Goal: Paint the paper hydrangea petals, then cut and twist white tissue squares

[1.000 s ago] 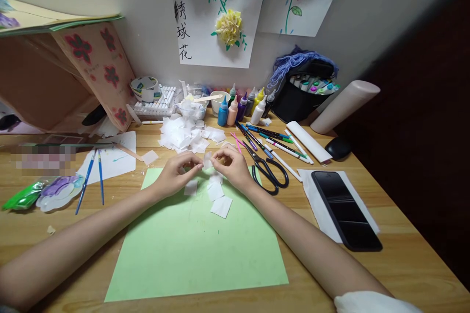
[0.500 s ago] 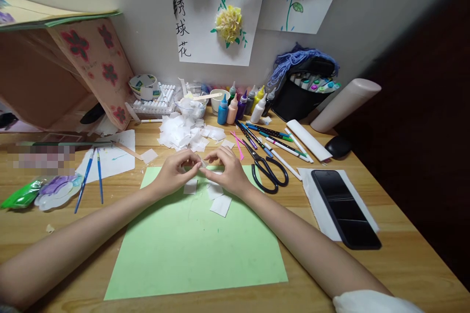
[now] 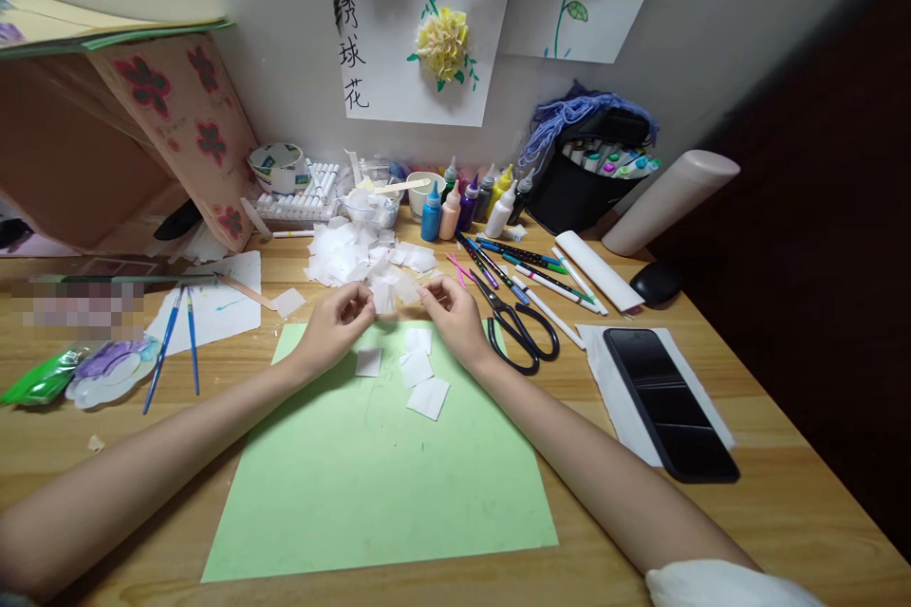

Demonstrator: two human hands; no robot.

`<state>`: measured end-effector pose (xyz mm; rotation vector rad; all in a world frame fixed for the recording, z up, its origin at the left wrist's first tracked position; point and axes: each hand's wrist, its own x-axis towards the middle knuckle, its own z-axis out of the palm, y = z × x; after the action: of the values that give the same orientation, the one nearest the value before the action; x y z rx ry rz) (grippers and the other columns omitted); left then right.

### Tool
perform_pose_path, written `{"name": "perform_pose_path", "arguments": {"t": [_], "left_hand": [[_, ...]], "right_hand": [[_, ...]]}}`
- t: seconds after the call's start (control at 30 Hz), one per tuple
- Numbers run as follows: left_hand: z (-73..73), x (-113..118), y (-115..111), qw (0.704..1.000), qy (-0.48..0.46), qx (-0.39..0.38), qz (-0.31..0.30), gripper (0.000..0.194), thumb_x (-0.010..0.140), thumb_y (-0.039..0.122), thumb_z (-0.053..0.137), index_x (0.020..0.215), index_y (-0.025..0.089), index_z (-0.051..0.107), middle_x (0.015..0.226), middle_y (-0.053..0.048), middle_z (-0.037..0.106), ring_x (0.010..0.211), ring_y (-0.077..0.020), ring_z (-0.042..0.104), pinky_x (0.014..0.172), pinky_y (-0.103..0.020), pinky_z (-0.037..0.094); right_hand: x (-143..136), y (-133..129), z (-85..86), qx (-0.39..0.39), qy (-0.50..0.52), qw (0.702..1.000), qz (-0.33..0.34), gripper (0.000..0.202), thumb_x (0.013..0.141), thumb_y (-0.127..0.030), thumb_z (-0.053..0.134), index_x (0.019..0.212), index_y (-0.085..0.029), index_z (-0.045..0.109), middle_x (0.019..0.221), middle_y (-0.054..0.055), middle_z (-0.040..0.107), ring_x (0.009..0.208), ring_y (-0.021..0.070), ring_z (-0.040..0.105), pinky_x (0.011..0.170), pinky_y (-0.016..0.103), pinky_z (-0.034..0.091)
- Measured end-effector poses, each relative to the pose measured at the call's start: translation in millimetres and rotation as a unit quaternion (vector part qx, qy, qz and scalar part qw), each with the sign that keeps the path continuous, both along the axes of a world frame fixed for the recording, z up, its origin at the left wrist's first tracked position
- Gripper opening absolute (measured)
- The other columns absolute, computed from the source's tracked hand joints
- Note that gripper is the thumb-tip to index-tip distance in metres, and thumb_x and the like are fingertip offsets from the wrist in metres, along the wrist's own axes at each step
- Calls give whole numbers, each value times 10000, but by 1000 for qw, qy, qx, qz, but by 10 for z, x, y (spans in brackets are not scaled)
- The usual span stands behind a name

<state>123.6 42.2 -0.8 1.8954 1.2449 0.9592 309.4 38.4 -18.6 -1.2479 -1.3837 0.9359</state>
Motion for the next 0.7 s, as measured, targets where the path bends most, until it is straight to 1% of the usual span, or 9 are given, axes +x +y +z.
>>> {"name": "perform_pose_path", "arguments": {"t": [0.1,0.2,0.3,0.37,0.47,0.53,0.6,0.63,0.7], "left_hand": [[-12,-7,21,999,-22,-21,41,126,786,251,481,676,188,481,602,36,470,538,-102,407,533,-229,325],[-48,-23,57,992,-49,-31,110,139,791,289,489,698,187,511,631,26,513,565,-112,451,551,-232,344],[-96,-44,99,985,-62,-42,158,181,813,335,491,796,178,579,712,-10,595,647,-140,524,618,-257,389],[-124,-56,118,984,-53,-35,165,221,831,334,484,927,174,603,837,-46,634,733,-163,555,688,-288,412],[-156,-67,127,986,-34,5,166,293,844,284,478,1111,184,544,1080,-91,573,896,-187,543,802,-331,415],[-171,-69,121,983,-37,30,175,311,840,244,477,1147,198,498,1157,-98,492,987,-196,508,857,-349,406],[-172,-67,106,980,-43,52,188,293,827,205,478,1120,213,475,1156,-87,443,1035,-199,475,888,-360,396],[-166,-63,96,979,-45,64,190,279,819,184,478,1095,219,467,1143,-81,431,1046,-199,463,898,-364,391],[-141,-53,73,978,-44,82,185,252,809,151,472,1049,223,452,1121,-72,423,1061,-202,442,906,-369,385]], "right_hand": [[13,32,-20,-23,45,999,-17,266,775,-453,580,774,-196,512,651,1,577,591,125,517,559,259,412],[20,53,-45,-48,90,995,-14,276,777,-451,571,841,-194,491,657,13,632,592,130,554,554,261,434],[11,55,-74,-46,109,993,16,297,788,-397,570,986,-198,472,897,70,673,768,150,607,689,302,489],[8,49,-90,-30,96,995,25,342,782,-333,586,1068,-215,441,1087,95,615,886,153,593,787,324,487],[54,45,-69,12,9,1000,19,342,745,-250,618,1044,-225,453,1086,77,556,863,145,558,789,317,481],[128,51,-7,31,-78,992,90,242,718,-227,636,929,-209,518,956,44,545,797,141,538,746,305,482],[219,62,83,21,-152,964,219,139,700,-228,648,813,-193,574,876,23,524,772,143,534,727,299,479],[262,68,129,17,-183,948,259,118,693,-226,653,790,-190,597,872,21,515,779,146,534,729,300,475],[324,78,206,21,-243,925,293,118,674,-216,669,785,-196,635,869,19,505,792,154,529,733,303,463]]}}
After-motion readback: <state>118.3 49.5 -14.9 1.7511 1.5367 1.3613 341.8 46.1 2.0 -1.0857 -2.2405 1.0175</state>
